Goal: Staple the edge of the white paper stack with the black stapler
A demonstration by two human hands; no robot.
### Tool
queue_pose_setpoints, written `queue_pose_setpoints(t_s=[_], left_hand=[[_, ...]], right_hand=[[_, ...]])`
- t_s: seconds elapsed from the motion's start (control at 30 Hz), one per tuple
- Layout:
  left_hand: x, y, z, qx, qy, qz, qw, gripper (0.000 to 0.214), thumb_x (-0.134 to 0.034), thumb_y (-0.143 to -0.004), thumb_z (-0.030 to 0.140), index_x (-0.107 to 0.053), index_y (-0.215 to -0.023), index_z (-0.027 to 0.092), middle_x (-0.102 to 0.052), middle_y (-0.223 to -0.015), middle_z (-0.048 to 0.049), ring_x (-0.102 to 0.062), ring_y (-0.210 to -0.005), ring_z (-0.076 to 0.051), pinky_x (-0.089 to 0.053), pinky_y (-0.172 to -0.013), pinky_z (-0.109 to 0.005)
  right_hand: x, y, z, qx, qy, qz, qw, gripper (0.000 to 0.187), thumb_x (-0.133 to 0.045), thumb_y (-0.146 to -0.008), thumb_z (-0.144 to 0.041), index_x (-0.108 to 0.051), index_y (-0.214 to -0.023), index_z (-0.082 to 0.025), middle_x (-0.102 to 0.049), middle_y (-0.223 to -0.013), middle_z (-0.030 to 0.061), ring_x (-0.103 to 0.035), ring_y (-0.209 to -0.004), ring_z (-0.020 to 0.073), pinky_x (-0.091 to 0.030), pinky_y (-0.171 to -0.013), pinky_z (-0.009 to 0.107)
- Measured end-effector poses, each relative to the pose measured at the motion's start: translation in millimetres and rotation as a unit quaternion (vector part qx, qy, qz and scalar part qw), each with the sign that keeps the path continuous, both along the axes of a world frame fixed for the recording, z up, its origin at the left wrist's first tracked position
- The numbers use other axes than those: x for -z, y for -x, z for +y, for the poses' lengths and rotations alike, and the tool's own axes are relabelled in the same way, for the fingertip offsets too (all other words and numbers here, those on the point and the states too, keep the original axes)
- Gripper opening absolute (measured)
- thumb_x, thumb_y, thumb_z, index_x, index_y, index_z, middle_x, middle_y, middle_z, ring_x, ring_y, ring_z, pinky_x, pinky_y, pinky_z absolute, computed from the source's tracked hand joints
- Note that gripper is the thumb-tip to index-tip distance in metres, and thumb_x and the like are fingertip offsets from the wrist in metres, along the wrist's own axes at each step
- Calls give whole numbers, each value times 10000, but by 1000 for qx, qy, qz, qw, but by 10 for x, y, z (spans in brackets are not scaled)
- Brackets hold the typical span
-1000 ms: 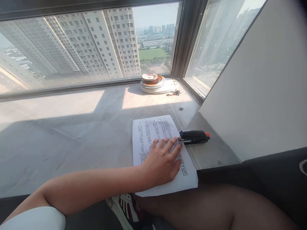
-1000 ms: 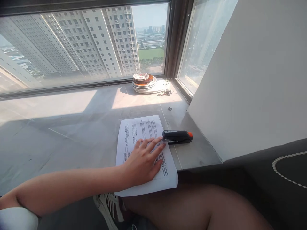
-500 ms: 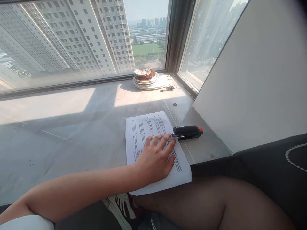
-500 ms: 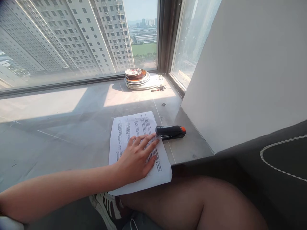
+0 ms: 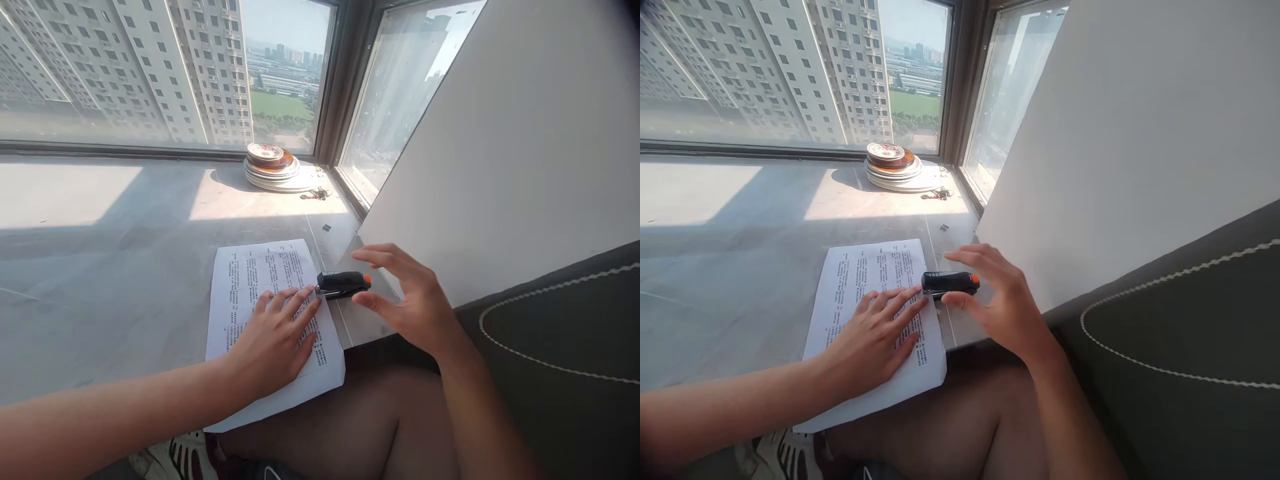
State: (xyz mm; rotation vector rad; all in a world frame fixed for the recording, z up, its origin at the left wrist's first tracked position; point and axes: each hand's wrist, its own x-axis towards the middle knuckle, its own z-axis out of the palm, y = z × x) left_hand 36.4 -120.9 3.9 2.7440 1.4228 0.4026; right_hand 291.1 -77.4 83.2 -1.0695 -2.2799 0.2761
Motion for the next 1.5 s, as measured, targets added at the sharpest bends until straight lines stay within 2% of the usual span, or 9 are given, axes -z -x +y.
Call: queue_pose_setpoints(t_s=[0.1, 0.17, 0.33, 0.53, 0.67, 0.77, 0.97, 1.2, 1.5], left_hand=[[-8, 10, 13, 4, -12, 3, 1000, 528, -491, -1061, 342, -534, -1568, 202, -529, -1666, -138, -562, -1359, -419, -456, -1052, -645], [-30, 19, 25, 8, -9, 5, 1000, 536, -499, -1053, 351, -544, -1562, 188, -542, -1648, -147, -569, -1336, -421, -476, -1025, -630], [-61, 46, 21, 6, -2, -2, 1000, 526, -503, -1061, 345, -561, -1558, 184, -560, -1628, -148, -558, -1359, -424, -484, -1028, -597], [7, 59, -52, 28, -19, -21, 999, 563, -462, -1086, 359, -527, -1609, 164, -536, -1666, -136, -510, -1461, -415, -407, -1134, -613], [53, 55, 8, 24, -32, -44, 998, 543, -494, -1079, 348, -567, -1589, 175, -550, -1658, -138, -529, -1466, -410, -385, -1163, -609], [60, 51, 92, 15, -47, -52, 997, 526, -502, -1076, 330, -595, -1566, 162, -588, -1620, -155, -545, -1459, -415, -389, -1165, -609], [41, 46, 109, 39, -72, -41, 996, 480, -513, -1055, 286, -655, -1493, 148, -657, -1537, -159, -609, -1374, -388, -440, -1118, -576], [41, 61, 74, 41, -71, -37, 996, 481, -529, -1044, 285, -668, -1489, 165, -652, -1546, -148, -605, -1378, -385, -443, -1125, -586], [3, 55, 35, 44, -68, -23, 996, 479, -532, -1050, 315, -669, -1484, 165, -640, -1561, -150, -608, -1368, -388, -444, -1116, -587]], right_hand=[[156, 90, 126, -51, 87, -14, 995, 498, -724, -1036, -281, -587, -1507, -373, -671, -1460, 20, -640, -1356, 263, -575, -1160, 473], [260, 135, 204, -72, 136, -12, 988, 454, -640, -1066, -201, -608, -1488, -367, -706, -1389, 16, -673, -1291, 242, -584, -1126, 454], [354, 88, 313, -78, 158, 35, 984, 385, -576, -1059, -119, -689, -1368, -319, -748, -1202, 21, -708, -1107, 205, -601, -986, 371], [342, 109, 384, -80, 184, 61, 978, 194, -682, -1062, -367, -735, -1226, -280, -757, -1140, 27, -707, -1039, 220, -565, -902, 358], [401, 279, 368, 3, 140, 48, 989, 435, -409, -1166, -418, -737, -941, -241, -743, -915, 20, -662, -868, 200, -478, -814, 365], [447, 383, 335, 51, 104, 3, 993, 462, -408, -1154, -392, -689, -825, -230, -704, -795, 8, -605, -778, 193, -422, -790, 375], [498, 411, 339, 72, 74, -3, 995, 481, -372, -1141, -349, -655, -772, -227, -717, -794, 18, -622, -786, 198, -410, -774, 377], [571, 380, 378, 58, 19, -41, 997, 442, -336, -1117, -286, -667, -832, -218, -729, -818, 20, -597, -773, 197, -400, -821, 391], [645, 443, 361, 90, -46, -76, 992, 425, -373, -1101, -285, -672, -807, -218, -705, -778, 23, -570, -756, 200, -368, -799, 380]])
